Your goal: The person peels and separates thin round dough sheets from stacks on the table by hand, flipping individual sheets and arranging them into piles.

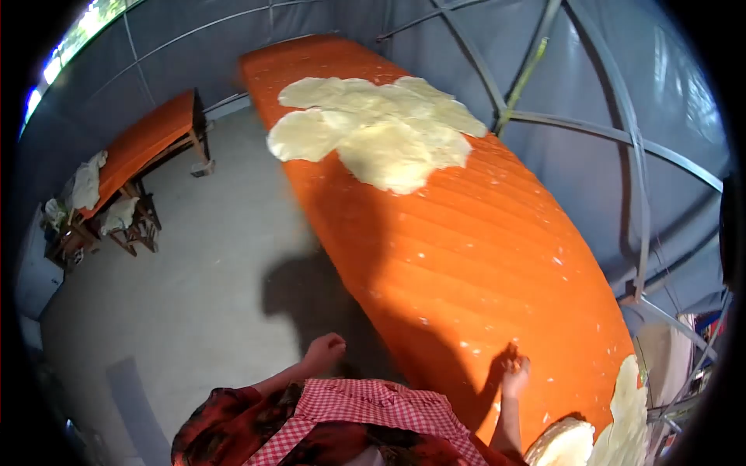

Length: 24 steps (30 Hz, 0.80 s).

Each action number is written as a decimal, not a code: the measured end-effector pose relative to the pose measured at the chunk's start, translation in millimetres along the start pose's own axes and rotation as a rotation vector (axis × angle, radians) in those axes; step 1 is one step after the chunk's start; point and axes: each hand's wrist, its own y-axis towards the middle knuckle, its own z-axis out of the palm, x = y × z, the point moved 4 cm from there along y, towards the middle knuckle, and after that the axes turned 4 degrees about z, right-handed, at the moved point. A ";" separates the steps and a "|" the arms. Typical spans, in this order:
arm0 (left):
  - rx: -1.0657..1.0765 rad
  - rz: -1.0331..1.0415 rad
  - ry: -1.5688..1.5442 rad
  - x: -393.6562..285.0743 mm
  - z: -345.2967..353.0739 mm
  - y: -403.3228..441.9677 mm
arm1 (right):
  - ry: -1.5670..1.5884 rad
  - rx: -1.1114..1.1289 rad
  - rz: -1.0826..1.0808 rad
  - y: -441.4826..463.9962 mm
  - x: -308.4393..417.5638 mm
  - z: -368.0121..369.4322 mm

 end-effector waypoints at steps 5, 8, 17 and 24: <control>-0.296 -0.145 -0.431 40.7 -119.1 29.7 | 0.185 0.524 -0.539 29.2 240.6 219.5; -0.368 -0.163 -0.570 54.8 -158.8 52.5 | 0.122 0.626 -0.857 25.1 386.1 310.9; -0.579 -0.305 -0.520 63.9 -370.6 137.8 | -0.196 0.319 -1.125 66.2 714.6 618.3; -0.971 -0.542 -0.593 133.6 -521.9 130.5 | -0.366 0.733 -1.023 113.1 785.3 707.2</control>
